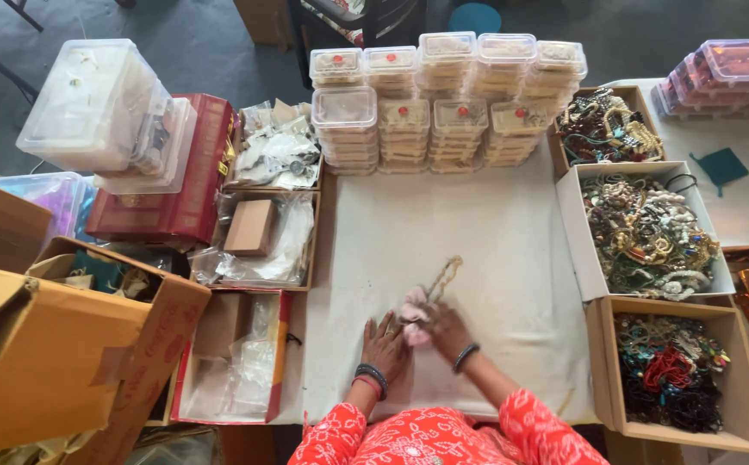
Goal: The person places a small jewelry item into a clear plastic bag and then into a small cloth pouch. They then place the pouch into a plastic container and stack it with others. Finally, the person wipes a gold-colored necklace with a pink cloth.
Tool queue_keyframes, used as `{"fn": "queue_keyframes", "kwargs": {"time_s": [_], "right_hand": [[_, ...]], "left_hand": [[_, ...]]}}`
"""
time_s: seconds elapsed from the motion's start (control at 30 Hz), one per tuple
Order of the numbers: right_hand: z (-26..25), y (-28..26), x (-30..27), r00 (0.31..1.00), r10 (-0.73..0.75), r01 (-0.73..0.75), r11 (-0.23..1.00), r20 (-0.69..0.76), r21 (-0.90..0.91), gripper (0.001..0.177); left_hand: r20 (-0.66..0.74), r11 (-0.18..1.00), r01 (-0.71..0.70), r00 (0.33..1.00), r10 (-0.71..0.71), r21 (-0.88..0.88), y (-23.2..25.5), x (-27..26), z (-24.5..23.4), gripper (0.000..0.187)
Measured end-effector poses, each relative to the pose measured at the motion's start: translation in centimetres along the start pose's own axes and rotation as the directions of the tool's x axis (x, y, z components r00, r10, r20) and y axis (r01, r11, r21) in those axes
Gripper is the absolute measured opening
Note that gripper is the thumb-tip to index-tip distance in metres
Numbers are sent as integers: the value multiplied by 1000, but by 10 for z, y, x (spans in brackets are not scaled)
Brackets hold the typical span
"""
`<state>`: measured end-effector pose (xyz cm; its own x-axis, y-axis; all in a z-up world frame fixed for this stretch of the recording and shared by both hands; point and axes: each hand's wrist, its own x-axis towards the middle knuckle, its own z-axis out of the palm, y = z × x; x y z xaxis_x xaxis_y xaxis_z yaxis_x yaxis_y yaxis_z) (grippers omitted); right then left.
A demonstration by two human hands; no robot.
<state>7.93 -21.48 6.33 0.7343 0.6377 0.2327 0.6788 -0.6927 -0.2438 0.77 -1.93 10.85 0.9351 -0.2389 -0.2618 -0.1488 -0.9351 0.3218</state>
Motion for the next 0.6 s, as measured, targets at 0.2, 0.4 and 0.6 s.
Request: {"fn": "queue_keyframes", "kwargs": {"time_s": [0.2, 0.4, 0.6], "right_hand": [[-37, 112, 31, 929, 370, -358, 900, -1, -250, 43], [-2, 88, 4, 821, 516, -568, 781, -243, -262, 46], [-20, -29, 4, 996, 53, -47, 996, -76, 70, 50]], "left_hand": [[7, 996, -89, 996, 89, 21, -21, -3, -7, 61], [29, 988, -153, 988, 154, -26, -30, -7, -5, 66], [211, 999, -29, 977, 32, -19, -24, -10, -17, 67]]}}
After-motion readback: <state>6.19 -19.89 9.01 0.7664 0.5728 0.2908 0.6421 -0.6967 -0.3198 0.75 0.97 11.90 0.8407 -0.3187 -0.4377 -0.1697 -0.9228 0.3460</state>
